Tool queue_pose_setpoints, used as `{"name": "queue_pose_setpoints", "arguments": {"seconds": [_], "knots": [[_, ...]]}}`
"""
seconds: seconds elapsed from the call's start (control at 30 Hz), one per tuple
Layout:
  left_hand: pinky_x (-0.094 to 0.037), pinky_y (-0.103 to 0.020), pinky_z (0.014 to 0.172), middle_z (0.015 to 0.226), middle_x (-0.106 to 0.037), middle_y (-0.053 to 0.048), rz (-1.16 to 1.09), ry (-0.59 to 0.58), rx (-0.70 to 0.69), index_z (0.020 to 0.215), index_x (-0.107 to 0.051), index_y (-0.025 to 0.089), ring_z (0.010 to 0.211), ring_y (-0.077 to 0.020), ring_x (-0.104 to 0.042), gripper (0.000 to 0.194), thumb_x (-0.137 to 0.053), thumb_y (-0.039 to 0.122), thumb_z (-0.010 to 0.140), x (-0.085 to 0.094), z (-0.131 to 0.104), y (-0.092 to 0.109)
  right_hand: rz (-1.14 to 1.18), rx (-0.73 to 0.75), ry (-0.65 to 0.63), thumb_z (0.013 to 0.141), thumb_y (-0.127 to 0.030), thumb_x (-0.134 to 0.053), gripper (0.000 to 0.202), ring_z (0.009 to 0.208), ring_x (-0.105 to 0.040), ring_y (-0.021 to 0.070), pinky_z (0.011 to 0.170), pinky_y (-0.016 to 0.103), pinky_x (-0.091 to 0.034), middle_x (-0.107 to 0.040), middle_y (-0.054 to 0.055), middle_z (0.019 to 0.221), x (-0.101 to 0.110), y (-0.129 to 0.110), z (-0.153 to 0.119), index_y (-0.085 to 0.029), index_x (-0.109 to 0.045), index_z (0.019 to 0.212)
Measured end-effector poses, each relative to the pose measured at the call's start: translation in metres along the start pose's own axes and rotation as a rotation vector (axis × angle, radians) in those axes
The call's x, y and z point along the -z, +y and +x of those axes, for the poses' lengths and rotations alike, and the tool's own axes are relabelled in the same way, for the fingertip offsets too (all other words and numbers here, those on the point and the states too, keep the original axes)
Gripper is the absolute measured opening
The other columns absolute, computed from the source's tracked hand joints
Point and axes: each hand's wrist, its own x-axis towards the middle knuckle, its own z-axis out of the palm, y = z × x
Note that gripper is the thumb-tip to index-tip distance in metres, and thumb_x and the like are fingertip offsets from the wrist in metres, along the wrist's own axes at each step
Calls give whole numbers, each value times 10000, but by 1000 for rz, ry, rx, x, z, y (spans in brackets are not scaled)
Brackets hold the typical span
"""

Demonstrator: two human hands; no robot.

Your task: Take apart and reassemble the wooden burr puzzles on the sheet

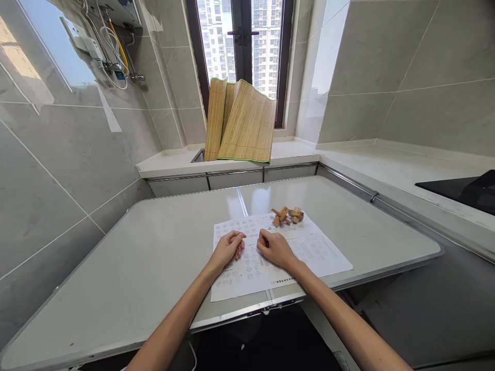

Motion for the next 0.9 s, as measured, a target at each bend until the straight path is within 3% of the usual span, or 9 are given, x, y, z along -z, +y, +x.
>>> {"name": "queue_pose_setpoints", "arguments": {"seconds": [0.9], "knots": [[-405,-223,504,669,-589,24,-35,12,2,937,-620,165,477,-78,-478,351,-617,513,888,1,2,-5,-20,1,-9,822,-167,-512,139,508,-438,126,561,239,-277,-510,-58,574,3,-3,0,-230,-450,715]]}}
